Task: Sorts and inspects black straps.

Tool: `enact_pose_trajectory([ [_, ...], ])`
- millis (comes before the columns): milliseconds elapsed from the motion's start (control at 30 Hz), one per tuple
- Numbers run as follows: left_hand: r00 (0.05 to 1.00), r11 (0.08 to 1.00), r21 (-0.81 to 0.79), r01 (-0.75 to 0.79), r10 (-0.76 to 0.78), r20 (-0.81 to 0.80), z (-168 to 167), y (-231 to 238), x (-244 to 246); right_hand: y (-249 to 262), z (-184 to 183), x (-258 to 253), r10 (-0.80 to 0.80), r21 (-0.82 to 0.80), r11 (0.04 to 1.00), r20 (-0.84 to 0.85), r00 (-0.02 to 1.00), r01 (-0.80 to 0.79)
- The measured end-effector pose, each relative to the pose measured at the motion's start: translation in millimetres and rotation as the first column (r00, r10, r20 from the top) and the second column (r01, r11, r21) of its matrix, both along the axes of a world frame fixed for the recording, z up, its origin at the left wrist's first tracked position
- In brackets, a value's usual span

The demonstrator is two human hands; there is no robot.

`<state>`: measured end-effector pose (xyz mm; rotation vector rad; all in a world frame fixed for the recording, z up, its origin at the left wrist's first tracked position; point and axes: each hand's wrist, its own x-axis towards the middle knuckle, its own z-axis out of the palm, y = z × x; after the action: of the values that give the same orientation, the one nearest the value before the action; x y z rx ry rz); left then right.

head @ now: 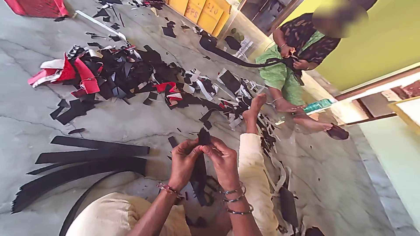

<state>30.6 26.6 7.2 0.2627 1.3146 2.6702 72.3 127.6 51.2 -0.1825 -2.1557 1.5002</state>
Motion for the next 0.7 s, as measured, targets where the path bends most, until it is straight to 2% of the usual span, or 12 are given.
enact_pose_trajectory([
  [100, 0.999, 0.999, 0.02, 0.026, -0.027, 0.022, 2, -2, 0, 3, 2, 1, 0.013, -0.085, 0.996, -0.023, 1.0, -0.015],
  [300, 0.998, 0.998, 0.025, 0.054, -0.054, 0.021, 0, -2, 1, 9, 1, 2, 0.005, -0.144, 0.989, -0.045, 0.999, -0.012],
  [467, 0.989, 0.982, 0.134, 0.131, -0.138, 0.046, -2, 1, 5, 7, 2, 2, -0.064, -0.057, 0.997, -0.07, 0.995, 0.061],
  [567, 0.988, 0.979, 0.145, 0.145, -0.15, 0.025, -4, 3, 9, 8, 6, 2, -0.105, 0.01, 0.994, -0.001, 0.995, 0.105],
  [700, 0.986, 0.98, 0.111, 0.165, -0.168, 0.017, -5, 3, 9, 12, 18, 6, -0.103, 0.081, 0.993, 0.182, 0.978, 0.09],
])
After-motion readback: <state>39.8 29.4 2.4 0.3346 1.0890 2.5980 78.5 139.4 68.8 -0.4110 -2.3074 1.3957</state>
